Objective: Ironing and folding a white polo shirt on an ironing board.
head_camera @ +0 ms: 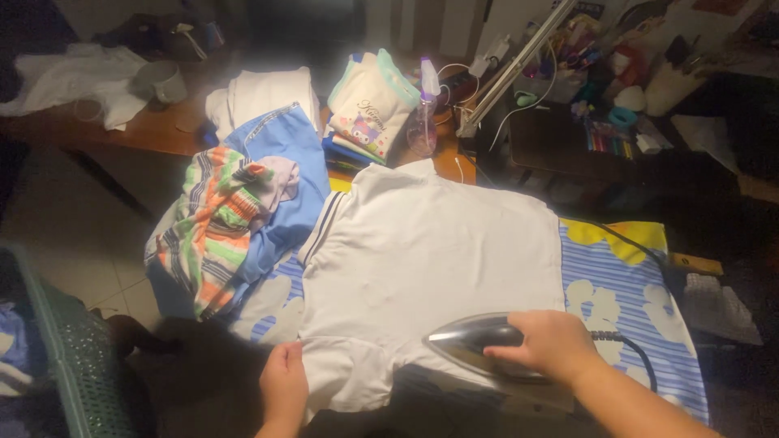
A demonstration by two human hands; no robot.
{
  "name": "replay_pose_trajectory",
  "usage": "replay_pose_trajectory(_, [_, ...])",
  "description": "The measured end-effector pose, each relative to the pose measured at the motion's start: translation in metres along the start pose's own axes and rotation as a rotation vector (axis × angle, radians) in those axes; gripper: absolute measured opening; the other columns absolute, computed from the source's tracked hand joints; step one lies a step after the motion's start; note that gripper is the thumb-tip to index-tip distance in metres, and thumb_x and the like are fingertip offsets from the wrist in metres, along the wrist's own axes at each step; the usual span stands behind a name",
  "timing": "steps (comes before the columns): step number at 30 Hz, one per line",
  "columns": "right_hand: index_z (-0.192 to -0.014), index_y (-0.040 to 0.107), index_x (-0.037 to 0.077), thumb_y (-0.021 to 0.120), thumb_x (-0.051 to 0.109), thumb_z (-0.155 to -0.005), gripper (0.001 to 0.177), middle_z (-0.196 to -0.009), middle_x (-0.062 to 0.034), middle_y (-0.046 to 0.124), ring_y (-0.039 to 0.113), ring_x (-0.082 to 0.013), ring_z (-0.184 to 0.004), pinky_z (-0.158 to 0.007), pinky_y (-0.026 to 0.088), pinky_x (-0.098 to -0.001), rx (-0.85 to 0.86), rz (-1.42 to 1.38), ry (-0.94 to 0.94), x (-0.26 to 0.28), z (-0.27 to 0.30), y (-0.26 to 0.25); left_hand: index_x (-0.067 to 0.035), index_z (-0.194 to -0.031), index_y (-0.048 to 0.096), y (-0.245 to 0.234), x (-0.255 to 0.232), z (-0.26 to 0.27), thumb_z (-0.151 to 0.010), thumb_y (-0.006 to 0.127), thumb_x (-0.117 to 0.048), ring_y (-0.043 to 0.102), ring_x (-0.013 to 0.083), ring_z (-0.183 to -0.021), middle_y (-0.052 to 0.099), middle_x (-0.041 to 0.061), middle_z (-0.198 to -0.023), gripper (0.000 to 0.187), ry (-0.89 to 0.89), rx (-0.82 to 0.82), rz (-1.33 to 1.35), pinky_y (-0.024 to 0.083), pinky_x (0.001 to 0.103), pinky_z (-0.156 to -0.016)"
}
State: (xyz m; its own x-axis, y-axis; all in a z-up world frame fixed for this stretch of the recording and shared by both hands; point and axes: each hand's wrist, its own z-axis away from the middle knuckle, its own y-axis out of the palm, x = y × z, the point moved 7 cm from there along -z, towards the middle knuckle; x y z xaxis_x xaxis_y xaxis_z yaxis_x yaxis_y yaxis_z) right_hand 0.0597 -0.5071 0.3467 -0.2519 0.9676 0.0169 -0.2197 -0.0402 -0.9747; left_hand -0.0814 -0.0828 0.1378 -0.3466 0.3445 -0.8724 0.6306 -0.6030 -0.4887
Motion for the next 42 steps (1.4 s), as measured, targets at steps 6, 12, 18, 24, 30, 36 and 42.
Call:
replay_pose_trajectory(6, [-0.082, 0.072, 0.017, 0.069, 0.077, -0.067, 0.062, -0.077, -0.0075, 0.074, 0.072, -0.0319, -0.077, -0.070, 0.056, -0.0443, -0.009, -0.013, 0.007, 0.027, 0.008, -0.009, -0.004, -0.096, 0.072, 0.002, 0.006, 0.008, -0.097, 0.058, -0.033, 0.072, 0.0291, -0.080, 0.075, 0.018, -0.087, 0.032, -0.054, 0.047, 0.023, 0.054, 0.040, -0.077])
replay_pose_trajectory(12, [-0.089, 0.073, 0.017, 0.069, 0.075, -0.067, 0.062, -0.083, -0.0082, 0.075, 0.071, -0.0312, -0.087, -0.076, 0.055, -0.0443, 0.122, 0.014, -0.154, 0.038, -0.007, 0.011, 0.001, -0.092, 0.073, 0.027, 0.051, 0.006, -0.099, 0.061, -0.035, 0.063, 0.0175, -0.073, 0.073, 0.012, -0.078, 0.038, -0.159, 0.156, 0.265, 0.052, 0.034, -0.071])
replay_pose_trajectory(18, [-0.086, 0.077, 0.011, 0.069, 0.078, -0.066, 0.070, -0.088, -0.0121, 0.077, 0.073, -0.0320, -0.092, -0.081, 0.056, -0.0440, 0.013, -0.082, 0.060, 0.067, -0.057, -0.028, 0.006, -0.099, 0.079, 0.045, 0.062, 0.035, -0.087, 0.076, -0.021, 0.068, 0.0153, -0.075, 0.078, 0.010, -0.084, 0.030, -0.407, 0.502, 0.610, 0.054, 0.031, -0.071])
replay_pose_trajectory(24, [-0.088, 0.076, 0.011, 0.069, 0.077, -0.070, 0.069, -0.091, -0.0121, 0.075, 0.072, -0.0324, -0.092, -0.081, 0.056, -0.0443, 0.052, 0.004, -0.012, 0.123, -0.065, -0.023, 0.006, -0.108, 0.080, 0.051, 0.089, 0.037, -0.092, 0.070, -0.025, 0.071, 0.0136, -0.084, 0.081, 0.009, -0.094, 0.036, -0.415, 0.592, 0.702, 0.056, 0.030, -0.080])
replay_pose_trajectory(30, [-0.092, 0.076, 0.017, 0.071, 0.071, -0.069, 0.059, -0.086, -0.0096, 0.075, 0.071, -0.0336, -0.086, -0.076, 0.056, -0.0457, 0.058, -0.037, -0.296, 0.189, -0.051, -0.020, 0.008, -0.111, 0.076, 0.054, 0.091, 0.046, -0.094, 0.064, -0.026, 0.074, 0.0185, -0.092, 0.081, 0.014, -0.101, 0.040, -0.581, 0.635, 0.871, 0.057, 0.033, -0.086])
replay_pose_trajectory(36, [-0.085, 0.073, 0.011, 0.072, 0.071, -0.075, 0.061, -0.085, -0.0141, 0.073, 0.070, -0.0350, -0.085, -0.078, 0.055, -0.0459, 0.028, 0.015, -0.253, 0.209, -0.079, -0.028, 0.013, -0.118, 0.070, 0.066, 0.105, 0.057, -0.096, 0.061, -0.028, 0.075, 0.0246, -0.099, 0.080, 0.019, -0.109, 0.047, -0.832, 0.640, 1.025, 0.057, 0.038, -0.093])
replay_pose_trajectory(42, [-0.083, 0.073, 0.012, 0.074, 0.069, -0.069, 0.058, -0.078, -0.0140, 0.072, 0.070, -0.0365, -0.080, -0.071, 0.055, -0.0473, -0.069, -0.020, -0.530, 0.239, -0.074, -0.028, 0.011, -0.122, 0.068, 0.072, 0.117, 0.061, -0.096, 0.062, -0.028, 0.074, 0.0243, -0.106, 0.079, 0.018, -0.114, 0.047, -0.804, 0.678, 1.041, 0.055, 0.038, -0.097])
